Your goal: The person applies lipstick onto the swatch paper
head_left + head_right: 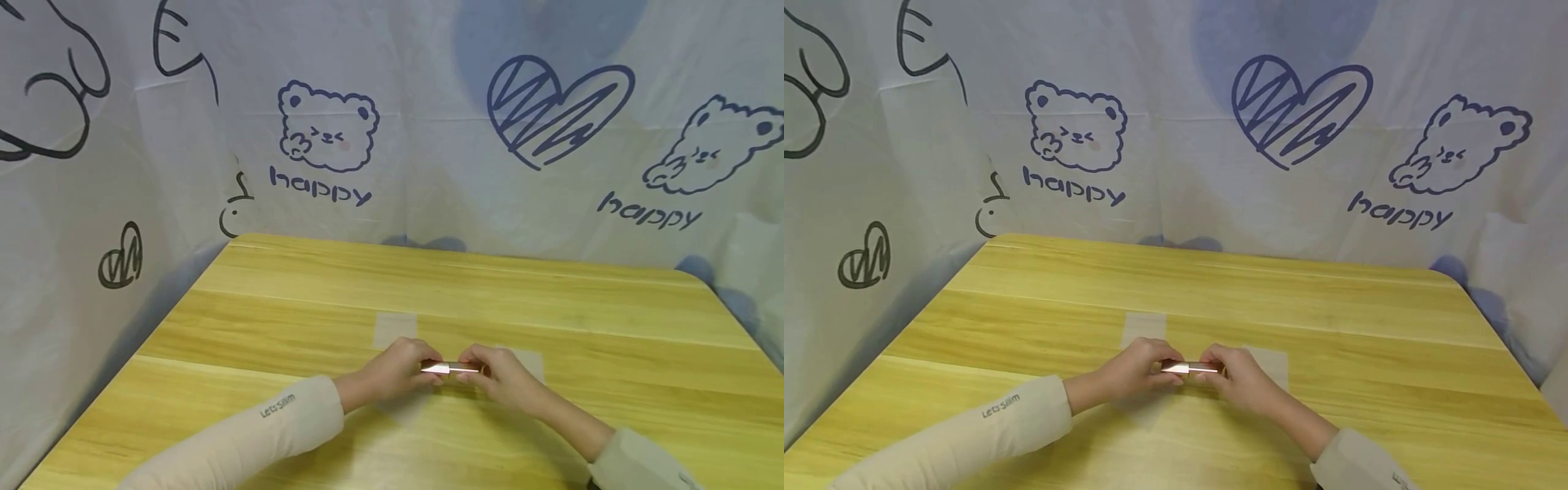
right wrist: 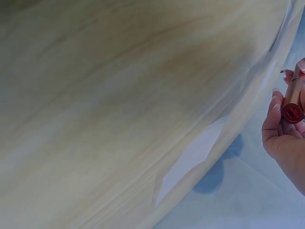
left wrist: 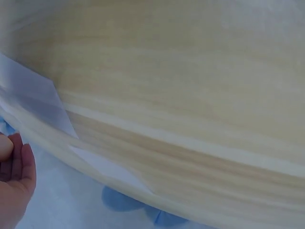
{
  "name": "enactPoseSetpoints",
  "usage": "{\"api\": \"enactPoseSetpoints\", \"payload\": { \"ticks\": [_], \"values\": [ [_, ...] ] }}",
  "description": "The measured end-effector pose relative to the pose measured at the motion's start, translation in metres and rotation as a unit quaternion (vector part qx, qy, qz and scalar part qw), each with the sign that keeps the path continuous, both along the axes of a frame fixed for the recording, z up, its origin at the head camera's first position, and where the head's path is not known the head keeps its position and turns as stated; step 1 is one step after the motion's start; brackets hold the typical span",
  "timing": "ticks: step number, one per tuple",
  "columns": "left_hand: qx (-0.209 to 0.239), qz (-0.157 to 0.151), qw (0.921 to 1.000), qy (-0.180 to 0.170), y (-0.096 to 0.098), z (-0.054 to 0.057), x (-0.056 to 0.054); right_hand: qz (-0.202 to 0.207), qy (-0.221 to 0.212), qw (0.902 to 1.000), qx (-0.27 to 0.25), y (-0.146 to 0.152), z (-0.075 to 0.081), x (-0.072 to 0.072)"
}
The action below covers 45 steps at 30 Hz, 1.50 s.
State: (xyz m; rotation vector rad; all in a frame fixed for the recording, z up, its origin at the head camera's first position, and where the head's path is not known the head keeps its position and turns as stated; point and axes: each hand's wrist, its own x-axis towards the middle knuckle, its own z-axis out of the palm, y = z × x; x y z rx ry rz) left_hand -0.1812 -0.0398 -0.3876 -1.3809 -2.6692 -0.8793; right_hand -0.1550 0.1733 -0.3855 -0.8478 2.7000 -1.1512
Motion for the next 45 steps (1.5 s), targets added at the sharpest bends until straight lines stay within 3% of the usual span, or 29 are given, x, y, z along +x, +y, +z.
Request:
{"api": "enactPoseSetpoints", "payload": {
  "ticks": [10,20,27,33,36,41,45],
  "values": [
    [-0.028,-0.026,0.9989,0.027,0.002,0.003,-0.001,-0.004,-0.023,0.9996,-0.014,0.006,0.004,0.004],
    [0.000,-0.006,0.9976,0.068,-0.001,0.001,-0.011,-0.055,-0.022,0.9979,-0.028,0.019,0.004,0.003],
    [0.017,0.033,0.9982,0.047,-0.001,0.001,-0.017,-0.084,-0.005,0.9959,-0.031,0.027,0.006,0.002],
    [0.001,0.066,0.9978,0.009,0.003,0.001,-0.025,-0.083,-0.030,0.9929,-0.080,0.031,0.005,0.006],
    [0.010,0.082,0.9963,-0.022,0.007,0.000,-0.031,-0.085,-0.066,0.9875,-0.115,0.031,0.006,0.010],
    [0.025,0.098,0.9924,-0.070,0.012,0.000,-0.041,-0.105,-0.163,0.9625,-0.190,0.029,0.010,0.017],
    [0.026,0.102,0.9901,-0.092,0.015,0.000,-0.048,-0.095,-0.197,0.9471,-0.235,0.025,0.014,0.022]
  ]
}}
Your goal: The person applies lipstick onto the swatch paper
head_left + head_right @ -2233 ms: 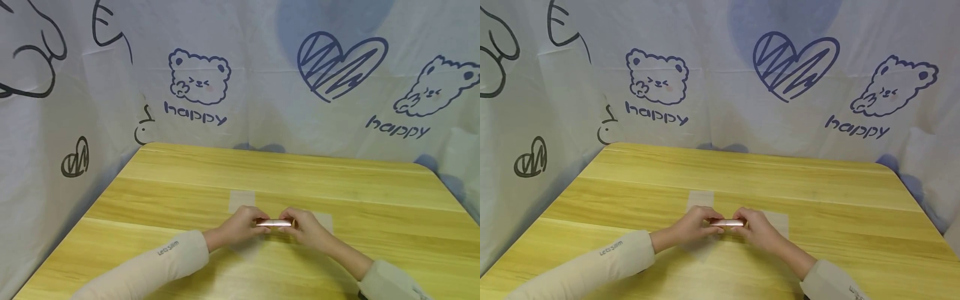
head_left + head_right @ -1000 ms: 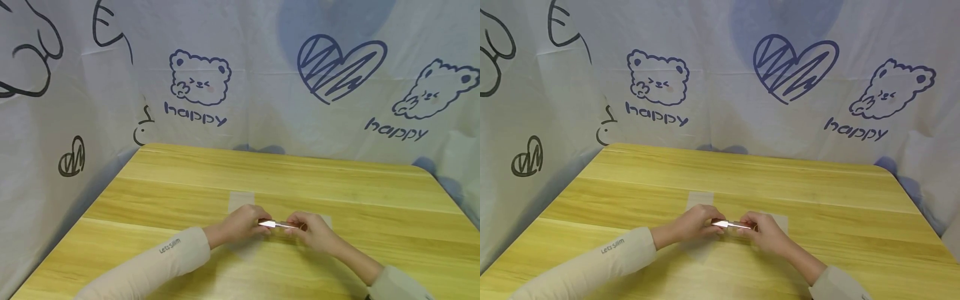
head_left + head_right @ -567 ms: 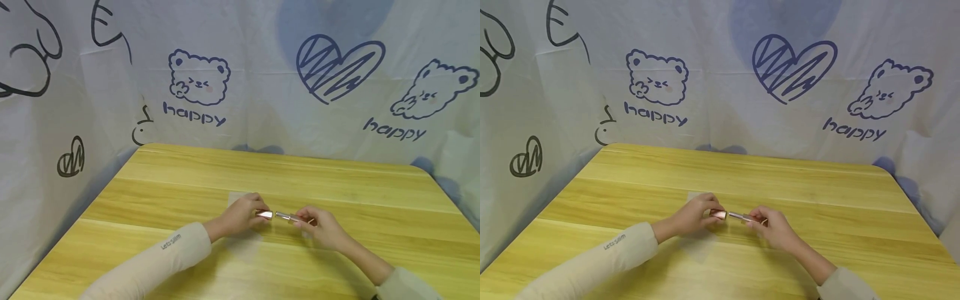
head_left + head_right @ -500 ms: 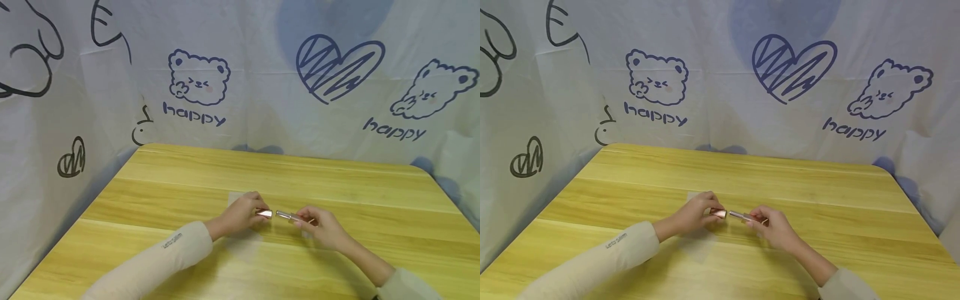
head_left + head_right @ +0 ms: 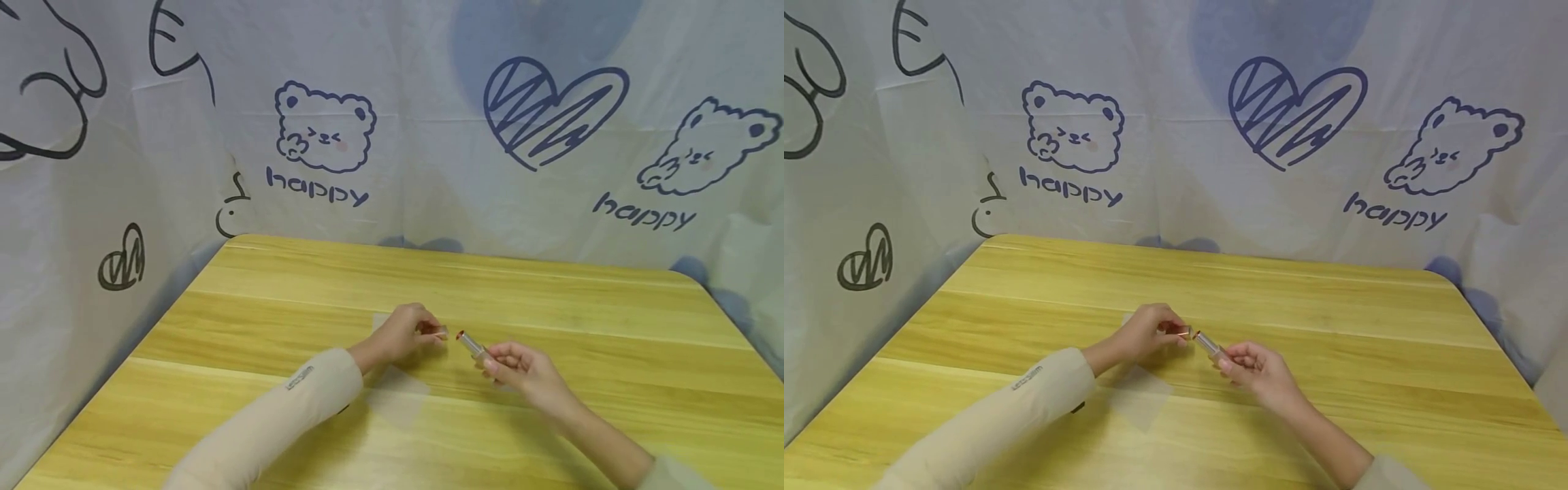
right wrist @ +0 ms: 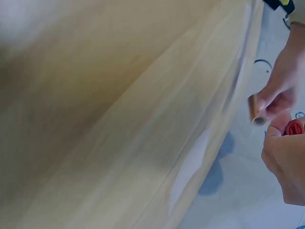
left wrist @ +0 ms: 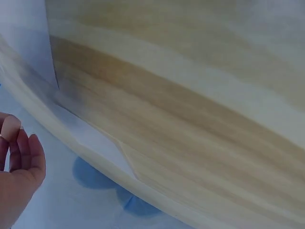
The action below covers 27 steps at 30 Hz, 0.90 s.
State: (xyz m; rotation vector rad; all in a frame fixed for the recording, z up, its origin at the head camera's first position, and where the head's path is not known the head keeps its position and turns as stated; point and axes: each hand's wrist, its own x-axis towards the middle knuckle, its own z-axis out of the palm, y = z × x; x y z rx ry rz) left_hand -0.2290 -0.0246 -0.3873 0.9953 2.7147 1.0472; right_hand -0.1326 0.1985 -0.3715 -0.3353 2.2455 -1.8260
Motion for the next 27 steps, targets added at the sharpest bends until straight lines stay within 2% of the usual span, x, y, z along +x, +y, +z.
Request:
{"api": "enactPoseSetpoints", "payload": {
  "ticks": [7,13,23,27],
  "values": [
    [0.011,0.010,0.9983,-0.057,0.008,-0.001,-0.009,0.009,-0.024,0.9977,-0.063,-0.008,0.002,0.008],
    [0.021,0.013,0.9976,-0.065,0.013,-0.002,-0.014,0.040,-0.017,0.9942,-0.098,-0.013,-0.003,0.011],
    [0.032,0.022,0.9981,-0.049,0.023,-0.005,-0.019,0.015,-0.051,0.9974,-0.049,-0.017,-0.017,0.013],
    [0.040,0.035,0.9966,-0.063,0.029,-0.005,-0.022,0.012,-0.054,0.9971,-0.051,-0.016,-0.019,0.013]
  ]
}}
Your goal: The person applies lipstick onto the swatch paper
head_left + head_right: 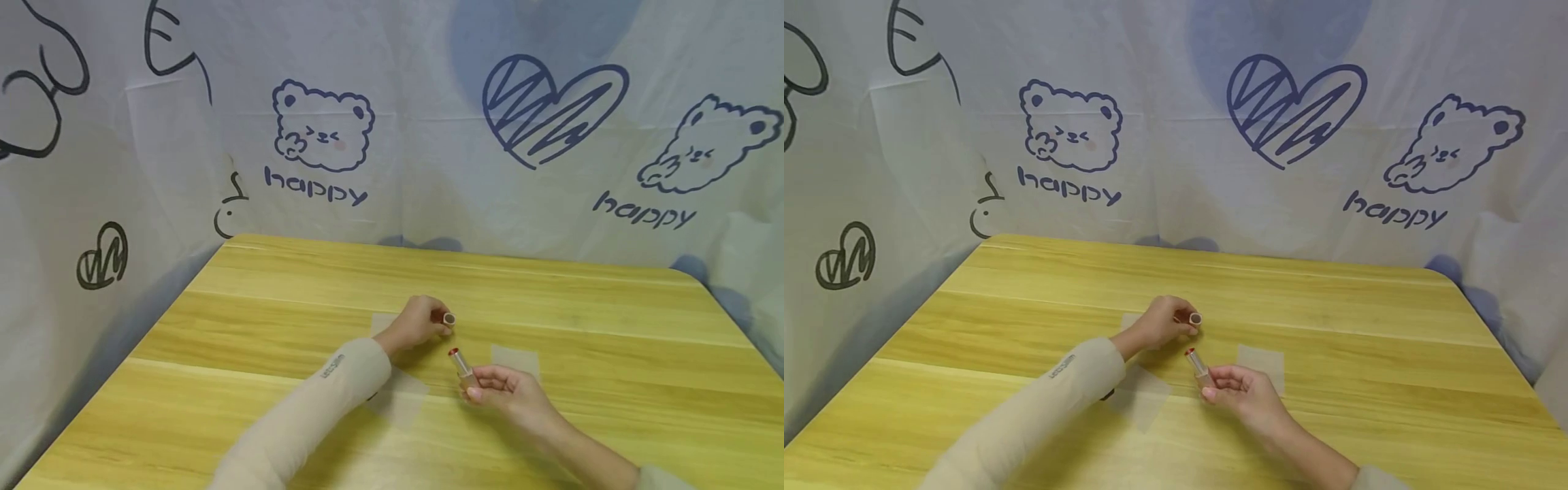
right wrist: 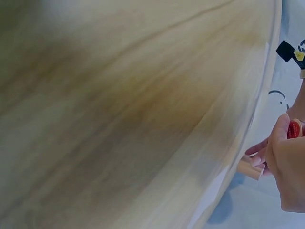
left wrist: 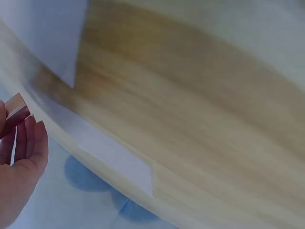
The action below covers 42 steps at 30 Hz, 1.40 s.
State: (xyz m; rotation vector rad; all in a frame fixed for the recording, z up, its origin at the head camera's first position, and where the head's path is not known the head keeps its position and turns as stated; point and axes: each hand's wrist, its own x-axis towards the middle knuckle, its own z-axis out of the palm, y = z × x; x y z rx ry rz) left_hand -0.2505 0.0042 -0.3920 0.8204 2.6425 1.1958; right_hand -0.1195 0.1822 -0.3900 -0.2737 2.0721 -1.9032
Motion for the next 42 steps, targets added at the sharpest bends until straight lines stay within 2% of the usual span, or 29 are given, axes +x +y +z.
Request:
{"api": "enactPoseSetpoints", "payload": {
  "ticks": [4,9,14,25,31,34,37,40,42],
  "values": [
    [-0.002,0.012,0.9998,-0.013,0.005,0.002,-0.003,0.002,-0.003,1.0000,0.000,0.001,0.000,0.000],
    [-0.010,0.011,0.9996,-0.026,0.007,0.000,-0.005,0.012,-0.007,0.9999,0.007,0.002,0.001,-0.001],
    [-0.018,0.013,0.9996,-0.019,0.006,-0.002,-0.006,0.017,-0.007,0.9997,0.017,0.003,0.001,-0.001],
    [-0.018,0.023,0.9985,-0.045,0.006,-0.003,-0.006,0.007,-0.009,0.9998,0.018,0.002,0.002,-0.001],
    [-0.041,0.020,0.9970,-0.062,0.001,0.006,-0.006,-0.002,-0.012,0.9995,0.029,0.002,0.003,-0.002],
    [-0.055,0.015,0.9972,-0.049,-0.003,0.012,-0.007,-0.015,-0.014,0.9990,0.039,0.002,0.003,-0.002],
    [-0.063,-0.001,0.9979,-0.018,-0.008,0.017,-0.008,-0.024,-0.012,0.9988,0.042,0.002,0.004,-0.003],
    [-0.053,-0.014,0.9983,0.021,-0.013,0.021,-0.006,-0.032,-0.008,0.9986,0.041,0.003,0.004,-0.004],
    [-0.031,-0.017,0.9988,0.034,-0.015,0.022,-0.003,-0.037,-0.006,0.9984,0.042,0.004,0.004,-0.005]
  ]
}}
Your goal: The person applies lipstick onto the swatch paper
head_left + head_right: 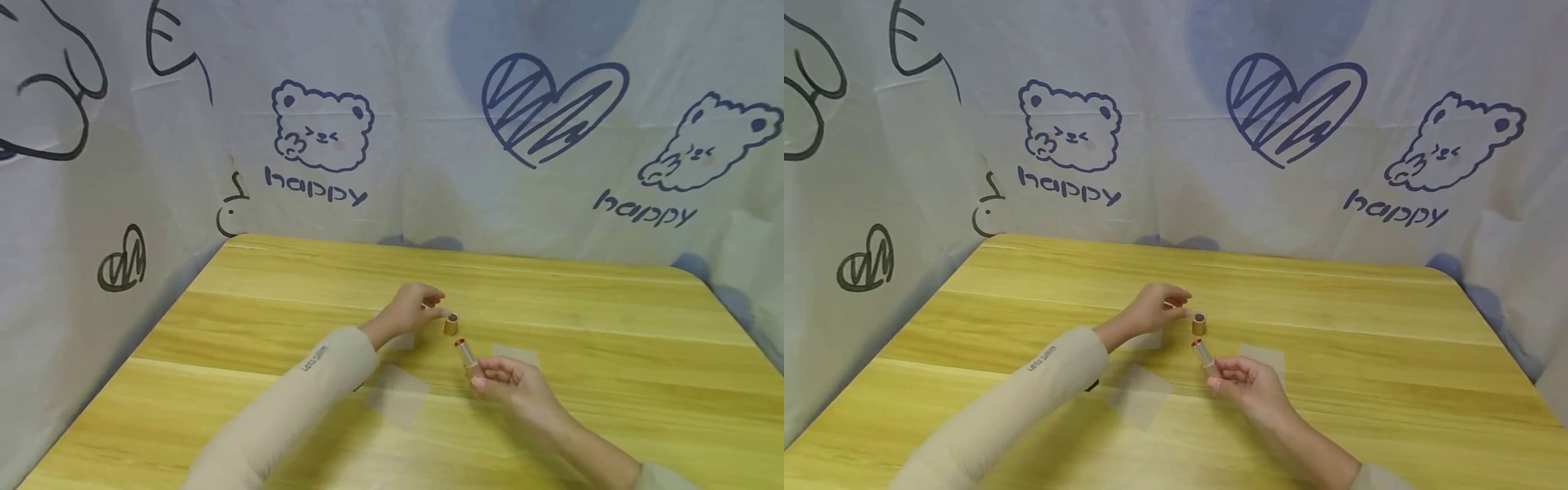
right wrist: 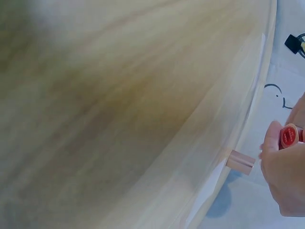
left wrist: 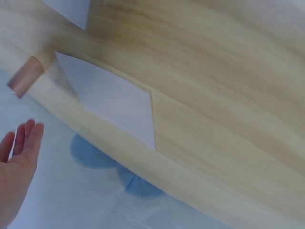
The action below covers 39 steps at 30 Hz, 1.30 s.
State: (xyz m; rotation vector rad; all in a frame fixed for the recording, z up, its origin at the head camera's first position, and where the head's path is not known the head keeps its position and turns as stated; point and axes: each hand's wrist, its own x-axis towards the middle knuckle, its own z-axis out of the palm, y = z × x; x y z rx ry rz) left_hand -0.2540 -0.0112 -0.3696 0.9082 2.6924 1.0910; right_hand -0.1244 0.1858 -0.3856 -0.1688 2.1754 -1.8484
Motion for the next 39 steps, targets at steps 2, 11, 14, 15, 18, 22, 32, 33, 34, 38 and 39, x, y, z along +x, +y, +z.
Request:
{"api": "enactPoseSetpoints", "payload": {
  "ticks": [2,11,14,15,18,22,32,33,34,38,39],
  "values": [
    [0.034,0.004,0.9994,0.007,-0.002,0.002,0.005,-0.006,0.003,1.0000,0.005,0.000,0.000,-0.001],
    [0.127,0.034,0.9903,0.045,-0.013,0.010,0.027,-0.029,0.021,0.9993,0.013,-0.002,0.001,-0.006],
    [0.152,0.041,0.9867,0.042,-0.017,0.010,0.034,-0.037,0.017,0.9991,0.015,-0.004,0.002,-0.006],
    [0.160,0.042,0.9854,0.039,-0.018,0.009,0.036,-0.040,0.017,0.9989,0.019,-0.005,0.003,-0.006],
    [0.188,0.045,0.9810,0.011,-0.019,0.006,0.045,-0.051,0.013,0.9983,0.026,-0.009,0.003,-0.006],
    [0.225,0.047,0.9726,-0.036,-0.019,0.001,0.060,-0.051,0.018,0.9982,0.026,-0.016,0.001,-0.006],
    [0.258,0.040,0.9598,-0.103,-0.021,-0.009,0.082,-0.017,0.019,0.9995,0.017,-0.025,0.002,-0.006],
    [0.259,0.043,0.9589,-0.108,-0.022,-0.009,0.083,-0.013,0.019,0.9996,0.017,-0.026,0.003,-0.006],
    [0.261,0.046,0.9578,-0.112,-0.022,-0.010,0.085,-0.009,0.021,0.9996,0.018,-0.027,0.003,-0.006],
    [0.268,0.066,0.9527,-0.128,-0.021,-0.013,0.091,-0.008,0.023,0.9994,0.025,-0.030,0.002,-0.005],
    [0.270,0.073,0.9509,-0.132,-0.021,-0.014,0.093,-0.008,0.023,0.9993,0.028,-0.031,0.001,-0.005]
  ]
}}
